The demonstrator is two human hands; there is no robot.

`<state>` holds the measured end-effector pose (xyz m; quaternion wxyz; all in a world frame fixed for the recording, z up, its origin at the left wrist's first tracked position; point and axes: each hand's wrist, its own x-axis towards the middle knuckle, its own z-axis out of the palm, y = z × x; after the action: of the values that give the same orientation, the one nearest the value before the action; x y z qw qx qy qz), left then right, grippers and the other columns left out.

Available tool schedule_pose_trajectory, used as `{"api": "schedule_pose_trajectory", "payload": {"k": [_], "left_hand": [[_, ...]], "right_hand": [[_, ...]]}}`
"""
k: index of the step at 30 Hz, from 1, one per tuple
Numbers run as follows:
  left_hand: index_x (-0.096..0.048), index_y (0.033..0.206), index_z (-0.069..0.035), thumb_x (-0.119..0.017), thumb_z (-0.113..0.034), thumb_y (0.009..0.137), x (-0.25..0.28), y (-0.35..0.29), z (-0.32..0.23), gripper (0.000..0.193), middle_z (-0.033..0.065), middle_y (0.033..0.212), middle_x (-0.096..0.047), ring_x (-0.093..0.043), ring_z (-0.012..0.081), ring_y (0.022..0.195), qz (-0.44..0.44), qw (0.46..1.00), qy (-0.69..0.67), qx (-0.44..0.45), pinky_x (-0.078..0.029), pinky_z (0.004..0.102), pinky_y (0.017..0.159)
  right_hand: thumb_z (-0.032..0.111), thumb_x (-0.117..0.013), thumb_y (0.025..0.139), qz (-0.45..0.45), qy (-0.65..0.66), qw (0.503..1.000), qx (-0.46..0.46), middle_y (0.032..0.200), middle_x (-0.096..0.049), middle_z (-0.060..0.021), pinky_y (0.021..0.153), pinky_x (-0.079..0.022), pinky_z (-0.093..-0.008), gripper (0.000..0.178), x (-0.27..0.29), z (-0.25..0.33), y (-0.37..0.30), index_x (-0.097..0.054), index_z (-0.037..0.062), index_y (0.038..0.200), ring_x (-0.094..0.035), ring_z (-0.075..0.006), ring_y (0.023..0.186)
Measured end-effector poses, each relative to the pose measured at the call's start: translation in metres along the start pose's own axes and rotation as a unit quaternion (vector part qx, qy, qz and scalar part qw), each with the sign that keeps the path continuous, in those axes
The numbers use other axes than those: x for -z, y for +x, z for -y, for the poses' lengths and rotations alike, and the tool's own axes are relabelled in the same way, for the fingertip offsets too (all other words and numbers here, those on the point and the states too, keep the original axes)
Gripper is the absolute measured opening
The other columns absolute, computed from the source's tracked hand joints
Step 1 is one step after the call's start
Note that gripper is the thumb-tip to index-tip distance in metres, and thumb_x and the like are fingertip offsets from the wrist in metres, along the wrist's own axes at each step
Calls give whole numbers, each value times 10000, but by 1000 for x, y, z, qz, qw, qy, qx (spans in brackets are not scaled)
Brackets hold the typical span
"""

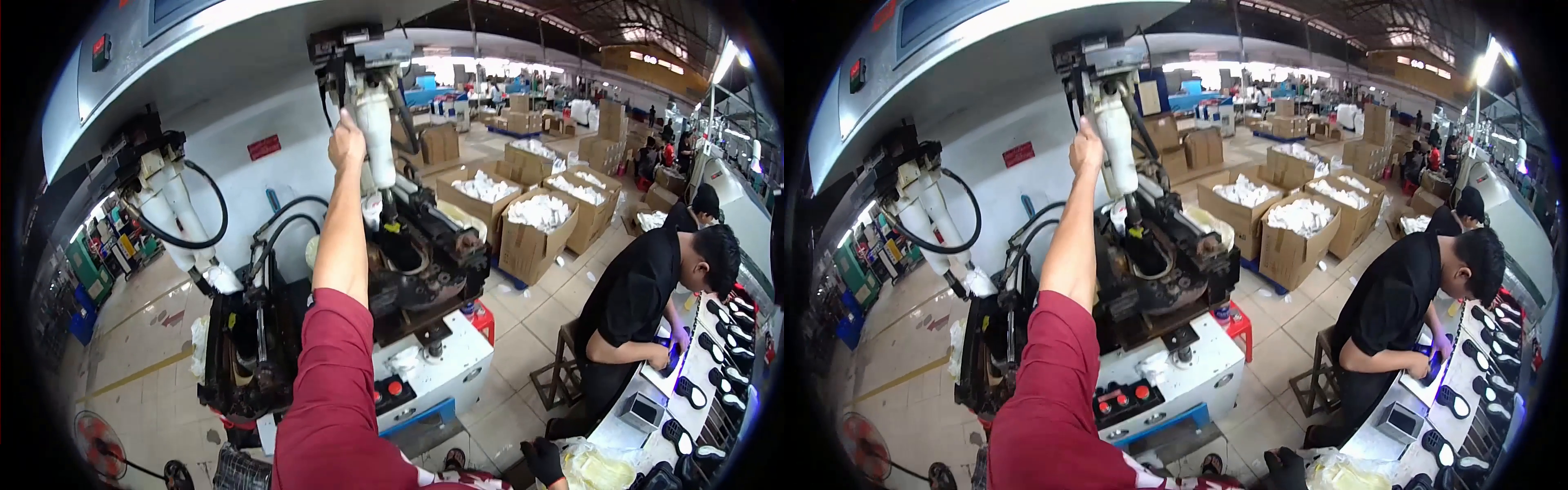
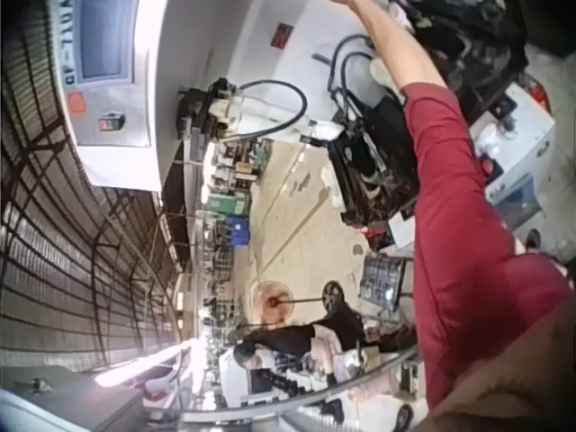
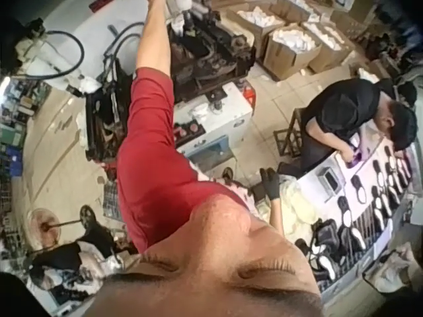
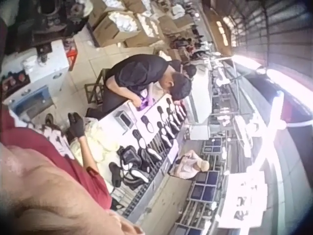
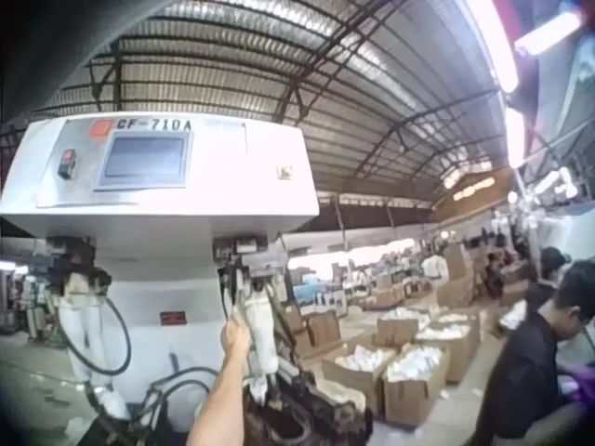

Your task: The recorder is operating a machine to last or shape shoes in a factory environment.

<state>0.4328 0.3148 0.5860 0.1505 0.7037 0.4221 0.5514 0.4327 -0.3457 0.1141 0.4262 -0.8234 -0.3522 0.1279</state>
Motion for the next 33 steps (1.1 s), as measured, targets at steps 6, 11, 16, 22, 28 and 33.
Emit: {"api": "schedule_pose_trajectory", "payload": {"k": [6, 11, 16, 22, 28, 33], "left_hand": [[-671, 1249, -16, -170, -596, 1036, -3, -1, -9, 796, 311, 1242, -639, -561, 491, 1227, 13, 999, -2, 50, -423, 529, 1062], [-684, 1248, -80, -189, -584, 1042, 1, -4, -8, 736, 262, 1214, -675, -595, 459, 1201, 32, 997, 4, 71, -452, 523, 1042], [-681, 1243, -64, -172, -586, 1045, -8, 0, -4, 756, 259, 1208, -678, -602, 458, 1194, 12, 998, 11, 53, -456, 528, 1033], [-667, 1079, 24, -199, -564, 1057, -2, -5, 25, 752, 318, 1073, -684, -623, 511, 1085, 96, 992, -77, -15, -480, 565, 977], [-457, 1426, -29, -534, -410, 1041, 96, -185, 90, 548, 228, 1139, -660, -673, 334, 1041, 196, 963, -170, -78, -513, 418, 923], [-655, 1236, -28, -633, -191, 997, 285, -274, 183, 289, 173, 1194, -659, -676, 312, 1053, 259, 962, -72, -47, -537, 359, 892]], "right_hand": [[323, -688, 923, -49, 33, 996, -67, 705, -688, -128, 643, -500, -359, 358, -11, -42, -18, -670, 6, 757, -684, -233, 681], [207, -697, 925, 7, 17, 1000, -5, 770, -698, -164, 651, -518, -361, 196, -16, -49, 25, -706, 18, 874, -701, -297, 718], [206, -686, 946, 21, 96, 994, -57, 764, -720, -102, 655, -513, -307, 226, -21, -49, 52, -702, -3, 860, -673, -141, 710], [222, -649, 972, 138, 124, 982, -31, 743, -701, -101, 659, -509, -310, 269, -89, -38, 111, -685, -10, 841, -660, -159, 690], [196, -630, 986, 217, 72, 969, 96, 789, -692, -106, 677, -497, -324, 223, -156, 88, 186, -681, 2, 888, -651, -182, 724], [112, -611, 992, 265, 166, 944, 104, 847, -711, -64, 753, -505, -281, 133, -175, 249, 165, -698, 12, 973, -653, -131, 797]]}}
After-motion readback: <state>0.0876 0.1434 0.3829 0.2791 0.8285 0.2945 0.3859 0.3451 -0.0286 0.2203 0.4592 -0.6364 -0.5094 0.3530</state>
